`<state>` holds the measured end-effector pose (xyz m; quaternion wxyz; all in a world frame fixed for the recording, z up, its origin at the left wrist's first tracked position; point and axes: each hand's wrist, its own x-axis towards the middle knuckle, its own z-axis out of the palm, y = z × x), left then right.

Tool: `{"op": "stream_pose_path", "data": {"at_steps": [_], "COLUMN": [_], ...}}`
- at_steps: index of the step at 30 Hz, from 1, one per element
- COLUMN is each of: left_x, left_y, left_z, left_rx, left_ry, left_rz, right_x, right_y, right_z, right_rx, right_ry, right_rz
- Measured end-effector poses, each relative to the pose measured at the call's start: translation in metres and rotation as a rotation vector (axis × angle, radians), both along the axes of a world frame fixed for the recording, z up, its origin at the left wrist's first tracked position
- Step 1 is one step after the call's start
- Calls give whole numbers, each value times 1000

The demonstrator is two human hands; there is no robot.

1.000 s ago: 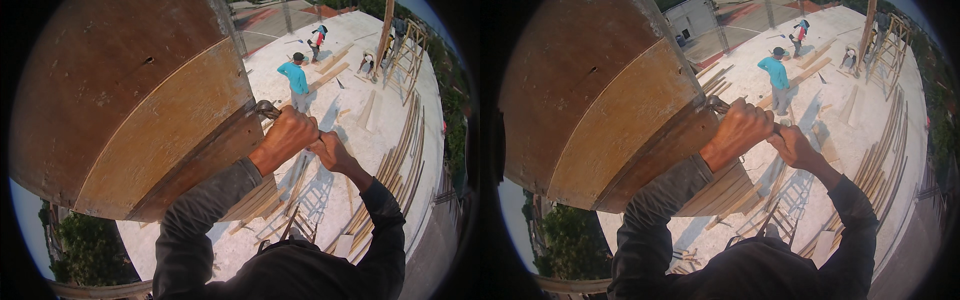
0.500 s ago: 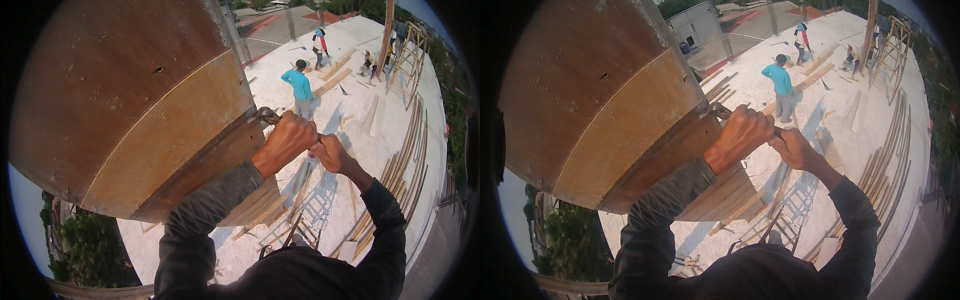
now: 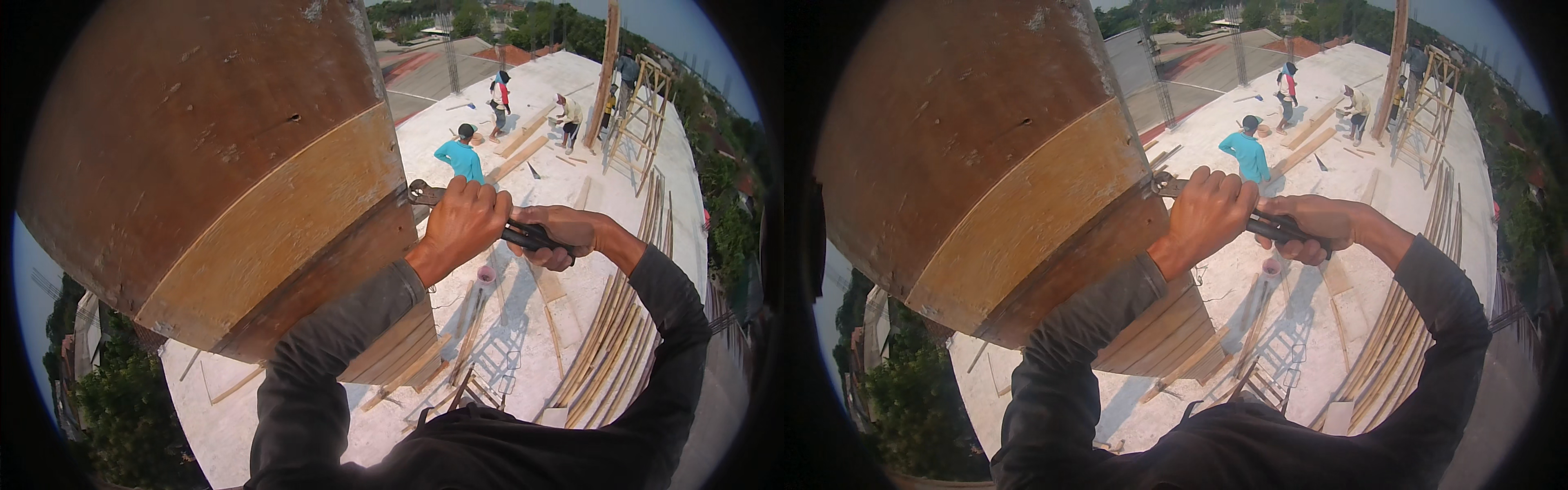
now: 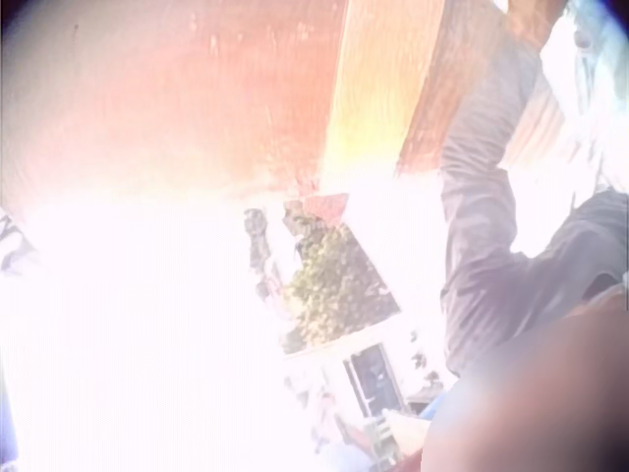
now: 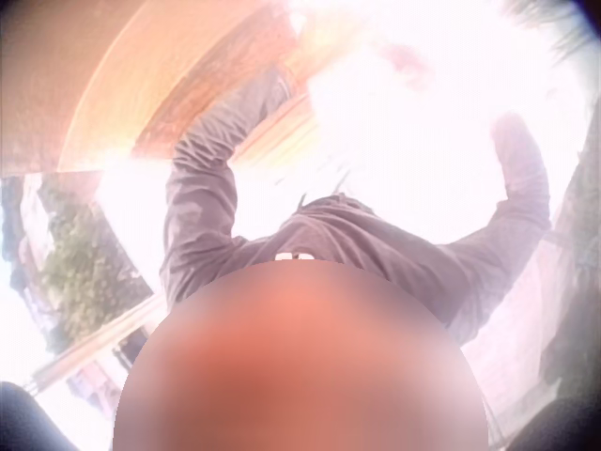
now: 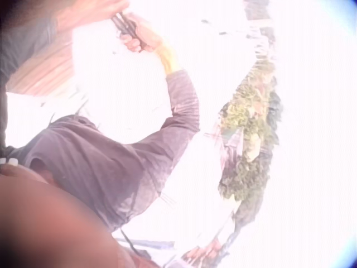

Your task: The person secures a wooden plank to a vertical wooden formwork column on a rooftop construction site. They first insert nails by hand and then use a hammer to drive them in, repeating the process along the plank's edge.

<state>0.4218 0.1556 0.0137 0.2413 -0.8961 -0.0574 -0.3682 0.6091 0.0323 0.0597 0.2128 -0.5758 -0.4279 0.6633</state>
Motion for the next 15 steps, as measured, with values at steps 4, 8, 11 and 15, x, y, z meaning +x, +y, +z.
{"op": "stream_pose_path", "data": {"at_steps": [4,8,11,15], "left_x": [6,10,10,13], "left_y": [1,-1,1,5], "left_z": [8,18,26,26], "left_rx": [-54,-211,-261,-274], "left_ry": [22,104,217,332], "left_rz": [12,70,87,131], "right_x": [-11,-31,-15,-4], "right_y": [-31,-32,-12,1], "right_z": [17,-8,-10,-26], "right_rx": [914,1017,981,835], "right_ry": [-801,-1378,-1171,-851], "right_rz": [186,25,93,109]}}
